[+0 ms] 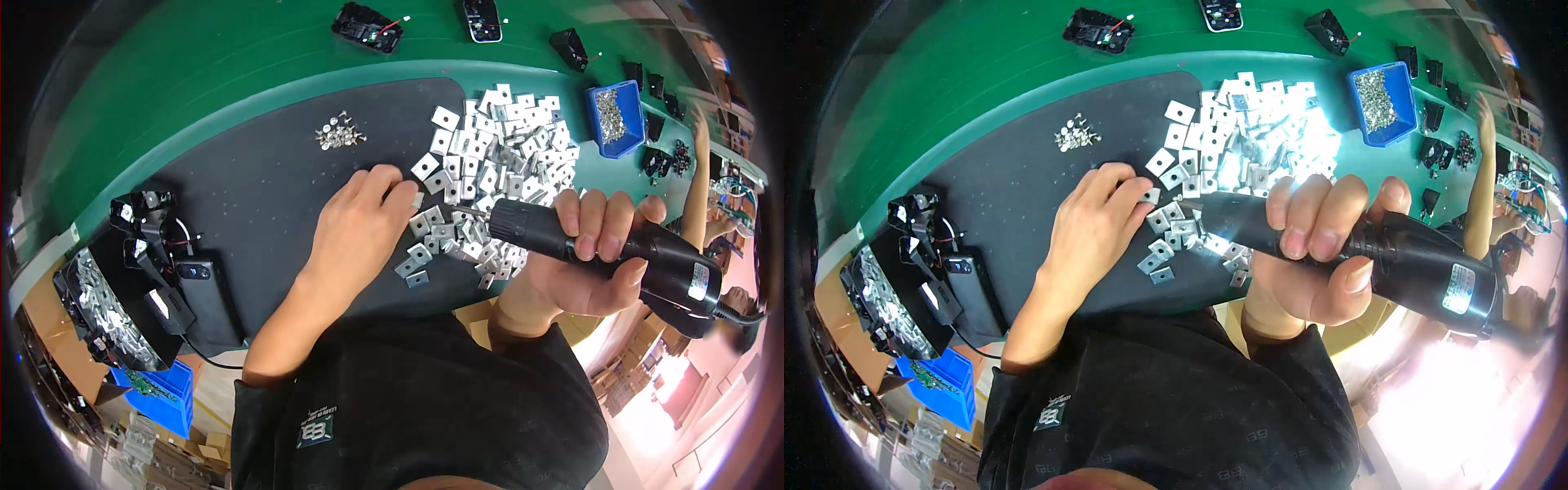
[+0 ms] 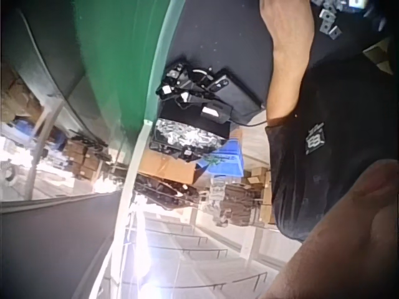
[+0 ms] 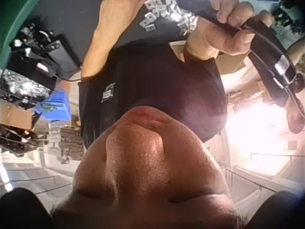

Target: The person uses a power screwdriver to fasten screws into small black electronic devices on a green workbench. They repeatedly pick up devices, align them, and drive screws into them, then place the finished units into a blue bin.

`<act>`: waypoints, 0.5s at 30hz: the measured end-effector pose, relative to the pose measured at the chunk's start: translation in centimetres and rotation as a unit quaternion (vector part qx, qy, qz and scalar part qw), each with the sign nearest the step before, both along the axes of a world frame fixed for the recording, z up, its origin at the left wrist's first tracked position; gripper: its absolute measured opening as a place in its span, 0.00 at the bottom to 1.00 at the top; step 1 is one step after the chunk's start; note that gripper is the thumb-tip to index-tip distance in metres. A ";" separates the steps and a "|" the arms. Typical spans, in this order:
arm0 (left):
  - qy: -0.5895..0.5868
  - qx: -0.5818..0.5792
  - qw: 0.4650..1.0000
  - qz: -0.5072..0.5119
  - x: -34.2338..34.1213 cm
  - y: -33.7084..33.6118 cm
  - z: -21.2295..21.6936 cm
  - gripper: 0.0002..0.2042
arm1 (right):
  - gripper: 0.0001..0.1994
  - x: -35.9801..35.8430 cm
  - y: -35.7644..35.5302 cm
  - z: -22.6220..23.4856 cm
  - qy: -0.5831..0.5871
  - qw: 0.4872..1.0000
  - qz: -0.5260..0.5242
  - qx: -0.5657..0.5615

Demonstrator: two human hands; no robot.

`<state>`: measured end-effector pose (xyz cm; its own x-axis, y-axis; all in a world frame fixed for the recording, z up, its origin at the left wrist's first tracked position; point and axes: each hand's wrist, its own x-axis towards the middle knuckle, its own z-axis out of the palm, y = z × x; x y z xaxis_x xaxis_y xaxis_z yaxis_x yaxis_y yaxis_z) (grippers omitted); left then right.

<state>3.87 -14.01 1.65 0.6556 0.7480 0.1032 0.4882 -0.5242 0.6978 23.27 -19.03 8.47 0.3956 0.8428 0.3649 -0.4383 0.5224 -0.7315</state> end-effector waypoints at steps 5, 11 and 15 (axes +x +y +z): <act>0.003 -0.063 0.996 0.057 -0.5 1.3 0.3 0.10 | 0.27 0.0 0.1 -0.5 0.003 0.998 -0.040 -0.041; -0.111 -0.077 0.957 0.258 0.3 8.9 1.7 0.06 | 0.27 0.0 0.4 -0.8 0.027 0.998 -0.015 -0.061; -0.066 0.114 0.953 0.272 1.3 12.5 0.4 0.07 | 0.25 -0.3 0.8 -1.0 0.027 0.998 0.039 -0.045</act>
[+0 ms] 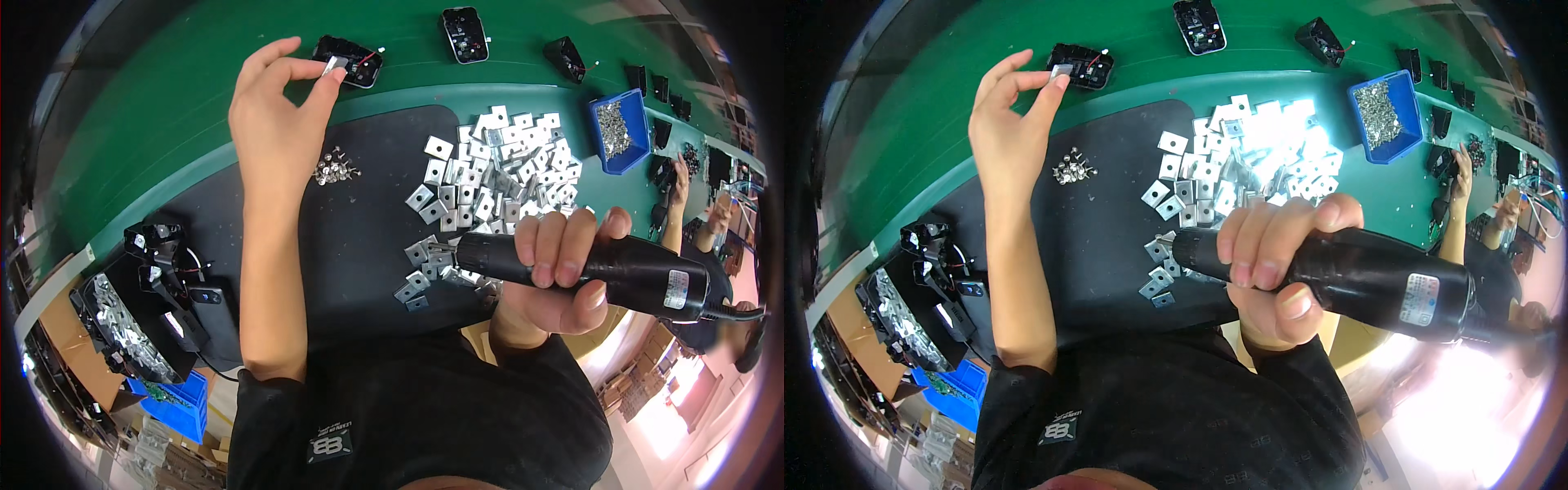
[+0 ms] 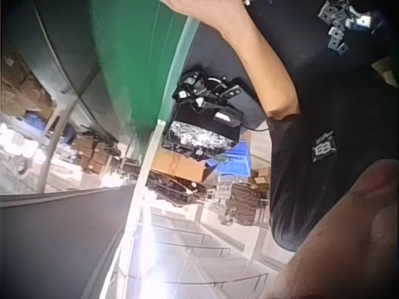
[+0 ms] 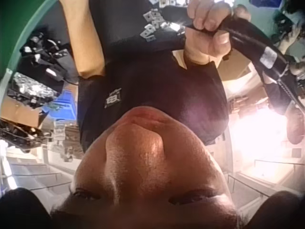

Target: The person uses a power screwdriver to fasten screws into small black electronic devices on a green workbench. They repeatedly pick up devices, align them, and drive screws into them, then place the finished units into a blue bin.

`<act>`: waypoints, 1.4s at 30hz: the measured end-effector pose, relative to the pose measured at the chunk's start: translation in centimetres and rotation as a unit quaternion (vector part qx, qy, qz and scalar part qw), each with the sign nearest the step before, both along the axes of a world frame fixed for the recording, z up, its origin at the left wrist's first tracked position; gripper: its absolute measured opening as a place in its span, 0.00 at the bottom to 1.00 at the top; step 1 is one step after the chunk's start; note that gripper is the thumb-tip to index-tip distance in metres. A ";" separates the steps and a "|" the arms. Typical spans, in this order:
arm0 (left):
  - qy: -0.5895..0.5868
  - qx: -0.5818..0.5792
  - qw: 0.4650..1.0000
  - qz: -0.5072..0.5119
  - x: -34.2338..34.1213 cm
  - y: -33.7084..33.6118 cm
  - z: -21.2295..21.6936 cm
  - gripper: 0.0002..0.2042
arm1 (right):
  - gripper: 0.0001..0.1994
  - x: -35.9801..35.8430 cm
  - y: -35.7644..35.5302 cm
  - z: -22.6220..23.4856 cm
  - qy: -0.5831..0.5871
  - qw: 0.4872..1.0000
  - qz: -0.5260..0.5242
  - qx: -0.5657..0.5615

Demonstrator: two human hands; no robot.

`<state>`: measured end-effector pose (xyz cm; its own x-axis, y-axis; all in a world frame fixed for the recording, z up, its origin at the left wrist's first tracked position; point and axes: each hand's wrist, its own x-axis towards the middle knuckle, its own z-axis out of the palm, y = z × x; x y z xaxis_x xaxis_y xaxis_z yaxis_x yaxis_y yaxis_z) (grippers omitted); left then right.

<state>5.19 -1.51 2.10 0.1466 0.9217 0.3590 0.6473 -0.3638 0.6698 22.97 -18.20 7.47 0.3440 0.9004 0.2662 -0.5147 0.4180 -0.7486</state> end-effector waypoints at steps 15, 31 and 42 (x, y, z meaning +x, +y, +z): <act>-0.040 -0.133 0.990 0.013 0.2 2.8 -3.3 0.16 | 0.26 0.0 0.6 -0.3 0.012 0.998 -0.018 -0.059; 0.107 -0.152 0.952 -0.244 -5.9 -9.2 5.8 0.13 | 0.26 -1.0 0.8 1.3 0.023 0.995 -0.043 -0.088; 0.072 -0.165 0.960 -0.215 -7.1 -12.9 2.5 0.19 | 0.25 -4.2 2.5 1.0 -0.004 0.998 -0.042 -0.041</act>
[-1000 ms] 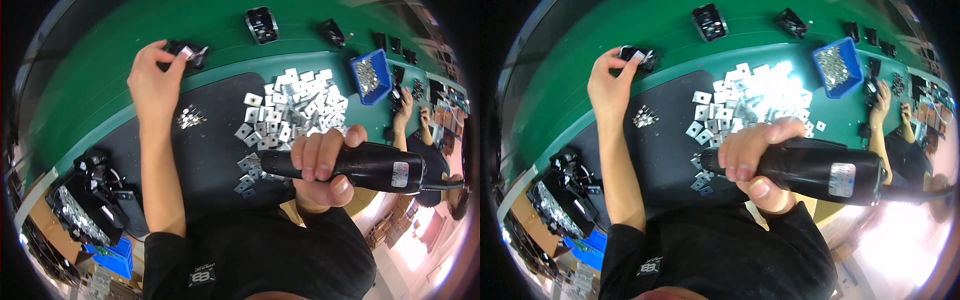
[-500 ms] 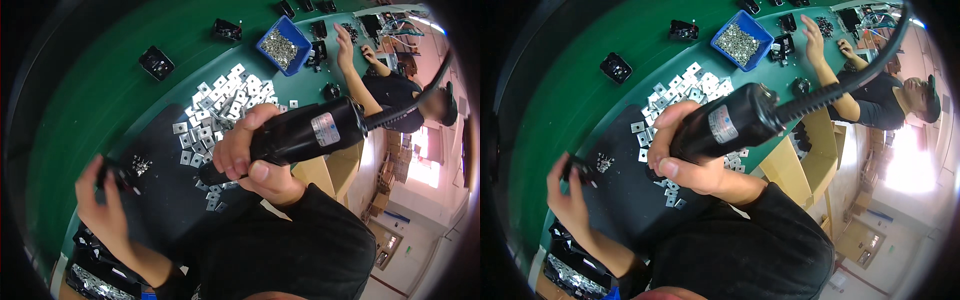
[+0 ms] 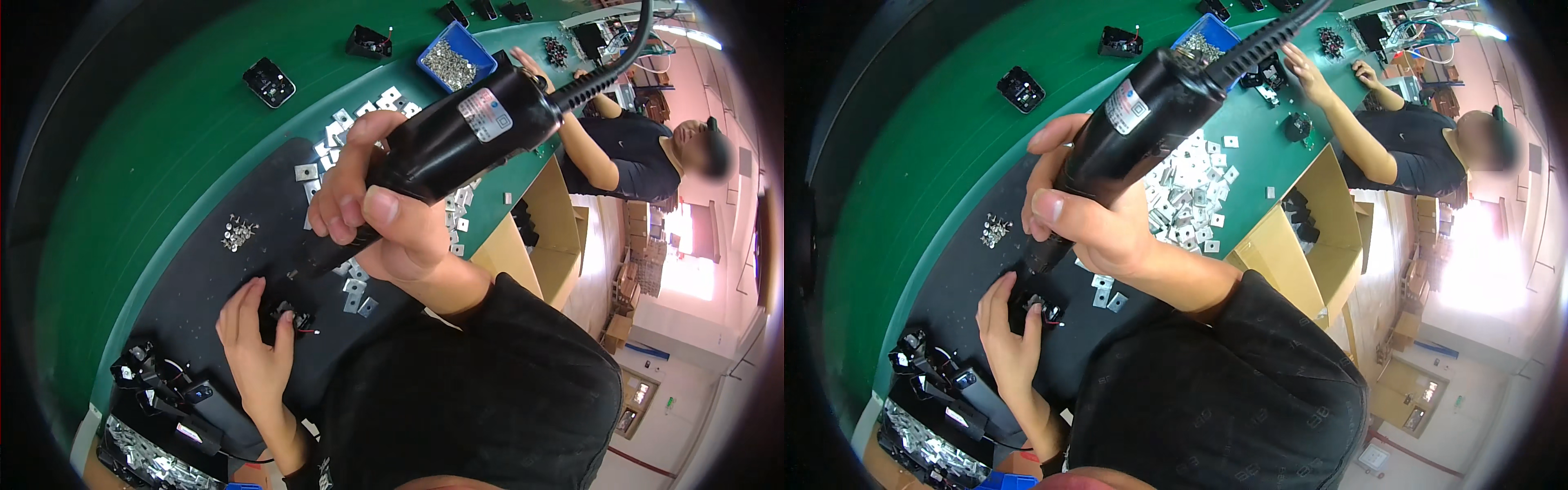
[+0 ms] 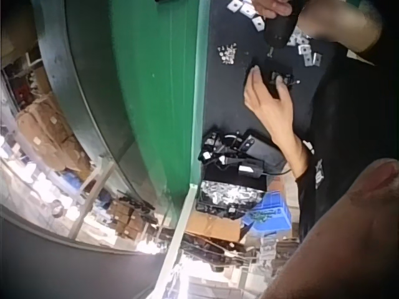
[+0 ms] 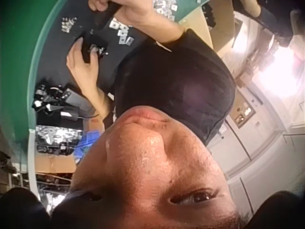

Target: The person uses a power screwdriver to fasten screws into small black electronic devices on a green workbench. They repeatedly pick up devices, align them, and drive screws into them, then place the finished units into a blue bin.

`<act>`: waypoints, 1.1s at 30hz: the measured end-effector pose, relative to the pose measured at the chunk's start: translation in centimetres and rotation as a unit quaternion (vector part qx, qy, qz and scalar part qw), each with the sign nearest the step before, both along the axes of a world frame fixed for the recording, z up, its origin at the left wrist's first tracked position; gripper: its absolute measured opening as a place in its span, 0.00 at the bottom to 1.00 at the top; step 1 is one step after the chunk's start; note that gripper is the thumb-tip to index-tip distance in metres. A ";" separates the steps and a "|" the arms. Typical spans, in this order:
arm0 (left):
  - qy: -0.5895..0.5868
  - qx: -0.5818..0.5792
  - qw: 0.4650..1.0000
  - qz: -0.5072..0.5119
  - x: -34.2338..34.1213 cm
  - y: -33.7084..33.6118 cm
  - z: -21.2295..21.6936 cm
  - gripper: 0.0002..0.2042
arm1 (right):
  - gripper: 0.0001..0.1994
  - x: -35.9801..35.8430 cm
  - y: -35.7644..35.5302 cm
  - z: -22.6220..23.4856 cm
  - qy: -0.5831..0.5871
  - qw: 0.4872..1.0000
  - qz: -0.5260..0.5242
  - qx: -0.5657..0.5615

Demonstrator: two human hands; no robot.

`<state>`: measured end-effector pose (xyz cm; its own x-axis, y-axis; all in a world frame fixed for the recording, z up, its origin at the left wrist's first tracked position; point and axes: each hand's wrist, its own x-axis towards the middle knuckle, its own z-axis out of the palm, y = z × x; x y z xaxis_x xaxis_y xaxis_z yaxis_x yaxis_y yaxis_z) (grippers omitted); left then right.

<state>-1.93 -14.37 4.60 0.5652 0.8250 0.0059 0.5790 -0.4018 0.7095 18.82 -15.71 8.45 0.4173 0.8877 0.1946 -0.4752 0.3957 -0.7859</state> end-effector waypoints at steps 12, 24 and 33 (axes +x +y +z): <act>-0.092 0.127 0.988 -0.002 0.7 -0.3 -0.2 0.12 | 0.26 -2.2 -1.0 1.1 -0.003 0.999 0.049 0.013; -0.153 0.095 0.984 0.008 -0.2 -0.5 -0.7 0.09 | 0.24 -2.6 -0.7 1.0 0.012 0.997 0.076 0.030; -0.163 0.083 0.983 0.012 -0.3 -1.1 -0.8 0.08 | 0.25 -2.4 -0.5 1.1 0.023 0.994 0.098 0.033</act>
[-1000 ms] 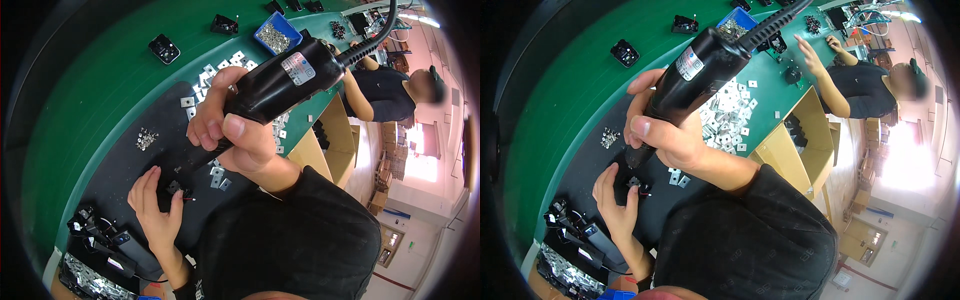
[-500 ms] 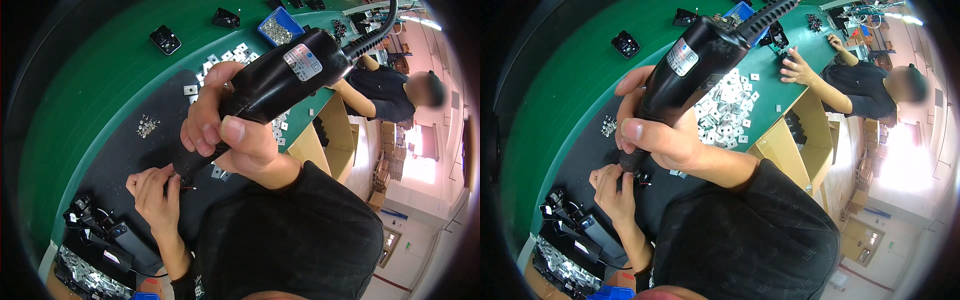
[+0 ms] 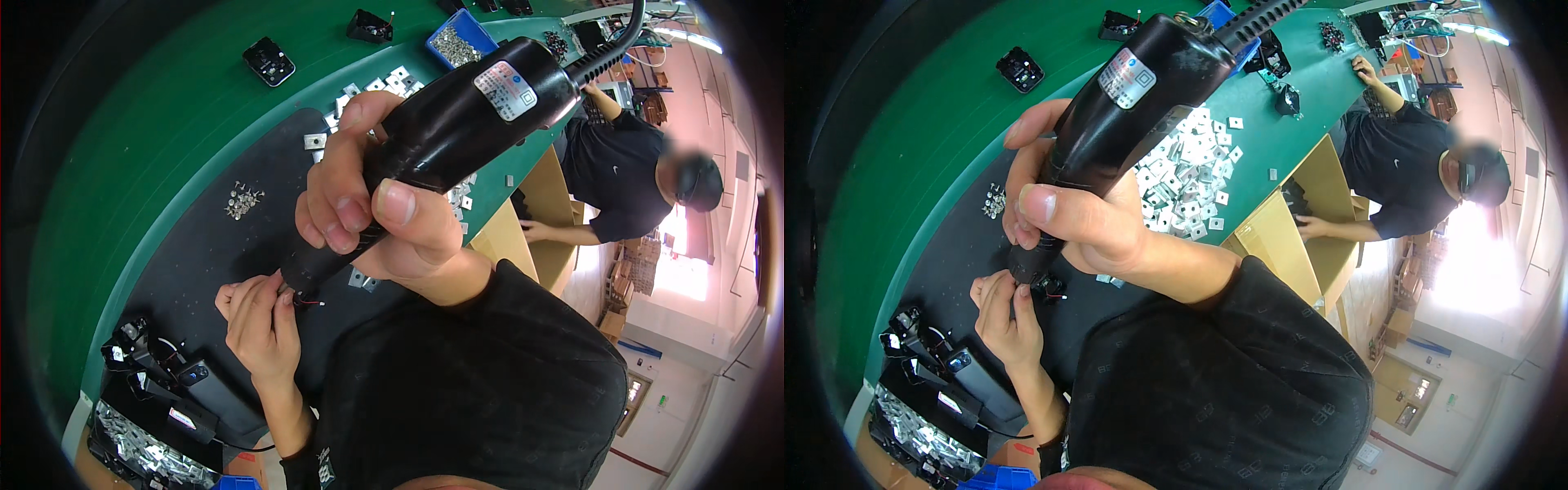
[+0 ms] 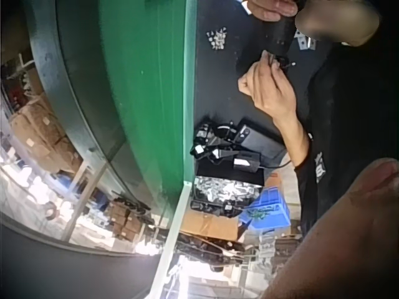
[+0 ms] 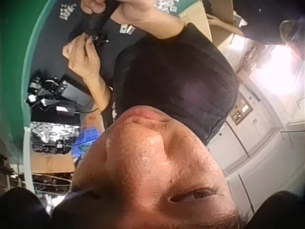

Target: The person uses a power screwdriver to fasten screws into small black electronic devices on a green workbench. They repeatedly pick up devices, align them, and drive screws into them, then place the finished units into a blue bin.

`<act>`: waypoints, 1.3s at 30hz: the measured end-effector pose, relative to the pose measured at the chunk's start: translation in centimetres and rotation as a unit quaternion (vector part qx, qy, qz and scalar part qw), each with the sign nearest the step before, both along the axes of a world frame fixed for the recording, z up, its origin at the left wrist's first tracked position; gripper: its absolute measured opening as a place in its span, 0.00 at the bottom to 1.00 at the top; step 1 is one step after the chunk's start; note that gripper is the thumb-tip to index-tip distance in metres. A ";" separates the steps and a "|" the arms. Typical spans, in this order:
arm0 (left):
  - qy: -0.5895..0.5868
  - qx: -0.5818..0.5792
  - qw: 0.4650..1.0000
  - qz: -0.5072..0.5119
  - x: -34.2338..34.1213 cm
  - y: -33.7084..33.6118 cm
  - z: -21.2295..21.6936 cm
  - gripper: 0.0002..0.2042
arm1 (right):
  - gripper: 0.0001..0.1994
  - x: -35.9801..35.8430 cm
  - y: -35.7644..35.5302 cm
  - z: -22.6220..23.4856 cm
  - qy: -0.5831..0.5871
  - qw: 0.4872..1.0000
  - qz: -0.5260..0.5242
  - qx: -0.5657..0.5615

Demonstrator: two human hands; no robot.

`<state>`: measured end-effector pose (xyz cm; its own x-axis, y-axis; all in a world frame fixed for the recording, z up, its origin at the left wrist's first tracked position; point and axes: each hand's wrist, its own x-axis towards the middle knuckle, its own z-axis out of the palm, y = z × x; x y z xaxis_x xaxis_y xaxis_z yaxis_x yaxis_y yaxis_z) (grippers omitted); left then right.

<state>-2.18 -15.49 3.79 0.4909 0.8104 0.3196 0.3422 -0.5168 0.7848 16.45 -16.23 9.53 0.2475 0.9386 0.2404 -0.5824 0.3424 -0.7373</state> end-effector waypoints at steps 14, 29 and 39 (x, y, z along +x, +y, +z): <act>-0.053 -0.007 0.999 -0.011 -1.3 0.4 -0.8 0.16 | 0.25 -0.6 0.1 -0.9 0.047 0.997 0.052 0.038; 0.159 -0.035 0.982 -0.098 -3.5 0.5 -1.4 0.42 | 0.21 -1.3 -0.3 -2.3 -0.033 0.998 0.054 0.019; 0.129 -0.012 0.991 -0.039 -2.7 0.3 -3.3 0.37 | 0.19 -2.2 -0.4 -2.5 -0.075 0.995 0.060 -0.023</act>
